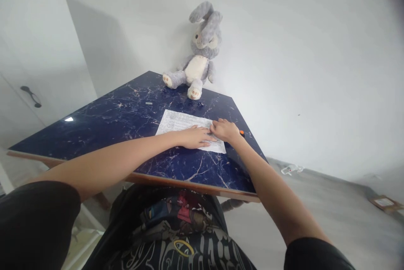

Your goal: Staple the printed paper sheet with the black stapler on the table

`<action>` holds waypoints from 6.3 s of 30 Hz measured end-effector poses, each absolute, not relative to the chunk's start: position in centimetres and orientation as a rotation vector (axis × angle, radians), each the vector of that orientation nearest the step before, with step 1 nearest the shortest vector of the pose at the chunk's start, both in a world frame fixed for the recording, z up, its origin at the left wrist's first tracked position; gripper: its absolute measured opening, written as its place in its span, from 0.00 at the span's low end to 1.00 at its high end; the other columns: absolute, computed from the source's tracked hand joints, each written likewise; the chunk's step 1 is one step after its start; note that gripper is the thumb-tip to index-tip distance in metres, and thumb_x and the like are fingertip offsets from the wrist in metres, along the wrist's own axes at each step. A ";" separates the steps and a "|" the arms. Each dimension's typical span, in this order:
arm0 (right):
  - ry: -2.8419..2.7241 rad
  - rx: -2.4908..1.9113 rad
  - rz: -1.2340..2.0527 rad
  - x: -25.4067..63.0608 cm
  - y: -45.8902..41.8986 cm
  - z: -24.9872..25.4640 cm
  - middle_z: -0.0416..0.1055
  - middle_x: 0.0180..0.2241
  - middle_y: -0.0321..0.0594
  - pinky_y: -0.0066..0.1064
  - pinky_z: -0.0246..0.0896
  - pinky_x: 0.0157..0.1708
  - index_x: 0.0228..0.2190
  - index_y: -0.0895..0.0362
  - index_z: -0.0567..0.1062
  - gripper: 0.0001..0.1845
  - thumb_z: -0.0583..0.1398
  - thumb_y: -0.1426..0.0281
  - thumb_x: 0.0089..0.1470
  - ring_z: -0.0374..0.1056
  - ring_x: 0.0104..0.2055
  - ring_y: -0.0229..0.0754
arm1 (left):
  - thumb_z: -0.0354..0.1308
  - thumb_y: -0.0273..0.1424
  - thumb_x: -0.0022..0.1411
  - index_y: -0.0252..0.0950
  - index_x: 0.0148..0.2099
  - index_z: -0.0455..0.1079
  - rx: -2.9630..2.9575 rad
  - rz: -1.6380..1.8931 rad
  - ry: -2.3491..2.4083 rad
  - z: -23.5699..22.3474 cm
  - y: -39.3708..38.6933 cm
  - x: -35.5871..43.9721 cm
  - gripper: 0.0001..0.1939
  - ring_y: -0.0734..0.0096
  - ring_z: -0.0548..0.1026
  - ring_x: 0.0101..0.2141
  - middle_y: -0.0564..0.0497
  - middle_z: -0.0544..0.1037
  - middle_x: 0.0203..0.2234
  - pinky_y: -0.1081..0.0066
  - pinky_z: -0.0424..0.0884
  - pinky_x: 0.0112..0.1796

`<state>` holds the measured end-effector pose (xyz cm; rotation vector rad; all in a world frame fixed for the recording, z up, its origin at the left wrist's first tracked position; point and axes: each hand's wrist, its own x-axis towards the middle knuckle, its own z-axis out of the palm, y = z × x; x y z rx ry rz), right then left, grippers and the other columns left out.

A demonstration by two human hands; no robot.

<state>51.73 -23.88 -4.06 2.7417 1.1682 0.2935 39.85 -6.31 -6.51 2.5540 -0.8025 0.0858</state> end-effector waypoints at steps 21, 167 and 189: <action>1.074 3.433 0.308 59.1 -35.0 -1.8 0.75 0.28 0.41 0.36 0.58 0.33 0.34 0.57 0.79 0.17 0.63 0.57 0.48 0.69 0.32 0.49 | 0.48 0.42 0.72 0.46 0.62 0.70 2.572 0.165 -0.744 -6.2 -6.5 40.0 0.21 0.52 0.63 0.63 0.46 0.65 0.65 0.52 0.56 0.62; 1.793 3.519 0.647 57.2 -27.1 -4.1 0.78 0.28 0.38 0.30 0.62 0.35 0.29 0.57 0.81 0.12 0.56 0.76 0.50 0.71 0.30 0.41 | 0.47 0.19 0.63 0.27 0.48 0.74 3.008 0.400 1.014 -4.5 9.9 41.0 0.17 0.45 0.75 0.50 0.29 0.75 0.46 0.58 0.72 0.44; 1.958 2.930 -0.676 56.4 -31.8 -1.2 0.74 0.43 0.44 0.34 0.62 0.37 0.45 0.56 0.75 0.22 0.65 0.55 0.53 0.69 0.41 0.48 | 0.50 0.20 0.64 0.30 0.47 0.73 3.003 0.535 0.740 -5.3 6.9 42.4 0.13 0.52 0.74 0.47 0.34 0.73 0.46 0.62 0.69 0.46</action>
